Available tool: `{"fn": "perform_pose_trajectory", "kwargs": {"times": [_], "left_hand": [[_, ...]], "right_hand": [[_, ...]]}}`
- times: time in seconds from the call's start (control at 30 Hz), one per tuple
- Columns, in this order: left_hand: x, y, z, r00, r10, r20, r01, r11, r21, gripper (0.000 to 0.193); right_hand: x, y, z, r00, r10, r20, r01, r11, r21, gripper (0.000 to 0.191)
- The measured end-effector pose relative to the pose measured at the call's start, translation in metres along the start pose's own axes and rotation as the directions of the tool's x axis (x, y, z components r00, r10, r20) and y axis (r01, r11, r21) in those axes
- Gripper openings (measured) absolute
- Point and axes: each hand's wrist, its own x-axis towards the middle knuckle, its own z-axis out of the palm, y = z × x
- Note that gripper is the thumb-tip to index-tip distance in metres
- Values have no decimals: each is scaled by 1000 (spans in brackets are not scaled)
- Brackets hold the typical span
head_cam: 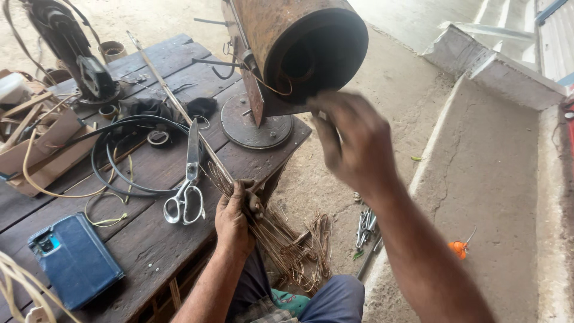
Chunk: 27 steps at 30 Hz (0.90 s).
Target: The person repeatedly pulls bundles of dry fibrous strands through a metal funnel-like device mounted on a wooden workbench. They gather the processed strands, reinsert them into the device, and continue the cycle. Tools such as scissors and a socket wrench are visible on the bench but not used.
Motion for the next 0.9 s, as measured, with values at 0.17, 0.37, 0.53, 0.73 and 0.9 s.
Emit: {"fn": "perform_pose_trajectory", "kwargs": {"times": [0.17,0.37,0.53,0.73,0.9], "left_hand": [[-3,9,-8,999,21,-43,-21,1000,17,35],[3,14,-15,998,31,-58,-30,1000,9,32],[7,13,-11,999,7,-32,-7,1000,-12,31],[5,17,1,999,43,16,-43,997,58,30],[-1,29,19,991,95,98,-105,990,99,31]], "right_hand": [[59,15,28,989,-8,146,24,993,-114,20],[61,33,43,976,48,213,-20,991,-132,19],[60,36,40,995,41,94,-44,999,30,4],[69,45,40,992,122,10,-121,964,235,13],[67,55,48,983,133,125,-146,984,100,8]]}}
